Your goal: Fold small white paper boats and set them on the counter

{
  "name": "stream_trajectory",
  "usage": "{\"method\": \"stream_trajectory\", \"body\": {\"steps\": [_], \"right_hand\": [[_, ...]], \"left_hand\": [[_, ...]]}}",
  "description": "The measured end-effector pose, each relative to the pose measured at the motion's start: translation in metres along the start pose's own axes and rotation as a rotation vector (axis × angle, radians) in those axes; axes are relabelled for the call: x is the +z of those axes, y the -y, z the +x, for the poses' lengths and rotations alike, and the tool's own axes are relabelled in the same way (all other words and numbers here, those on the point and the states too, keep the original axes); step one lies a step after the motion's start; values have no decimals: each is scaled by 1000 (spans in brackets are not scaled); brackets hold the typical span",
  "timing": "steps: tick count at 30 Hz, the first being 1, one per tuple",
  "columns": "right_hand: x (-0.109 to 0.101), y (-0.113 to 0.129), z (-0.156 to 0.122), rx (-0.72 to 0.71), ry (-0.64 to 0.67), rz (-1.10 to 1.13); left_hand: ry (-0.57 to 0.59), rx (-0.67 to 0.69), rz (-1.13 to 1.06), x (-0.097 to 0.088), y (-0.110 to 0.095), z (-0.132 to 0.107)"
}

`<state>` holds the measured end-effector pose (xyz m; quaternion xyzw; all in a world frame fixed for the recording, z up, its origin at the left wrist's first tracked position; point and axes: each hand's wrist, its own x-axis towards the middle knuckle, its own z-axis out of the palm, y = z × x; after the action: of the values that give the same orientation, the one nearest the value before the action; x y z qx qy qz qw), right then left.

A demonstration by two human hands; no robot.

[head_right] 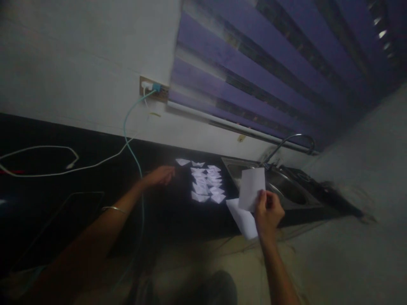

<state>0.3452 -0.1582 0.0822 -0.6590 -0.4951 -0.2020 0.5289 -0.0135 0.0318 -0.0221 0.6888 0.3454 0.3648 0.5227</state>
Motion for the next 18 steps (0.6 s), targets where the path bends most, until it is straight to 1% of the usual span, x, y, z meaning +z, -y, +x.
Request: {"method": "stream_trajectory", "body": {"steps": [1,2,4,6,8,10,12,14,15,18], "right_hand": [[11,13,-2,12,3,81],[23,25,-4,37,34,177],[53,48,-10,145,142,404],[87,69,-16,225,255,589],[122,87,-22,254,364,725],[156,101,-29,229,507,813],[185,110,-35,206,610,863],[204,113,-40,191,720,917],[210,113,-42,195,799,956],[215,107,-44,221,991,1048]], "left_hand": [[-8,-7,-37,0,-2,0],[-21,-20,-80,0,-6,1],[-37,-37,-180,-1,-15,1],[6,-21,-265,-1,-26,0],[56,-9,-314,1,-33,-2],[-13,-13,-286,3,-37,-4],[-138,-4,-195,5,-38,-6],[-225,13,-140,6,-36,-6],[-274,28,-131,6,-35,-6],[-375,52,-149,3,-30,-5]]}}
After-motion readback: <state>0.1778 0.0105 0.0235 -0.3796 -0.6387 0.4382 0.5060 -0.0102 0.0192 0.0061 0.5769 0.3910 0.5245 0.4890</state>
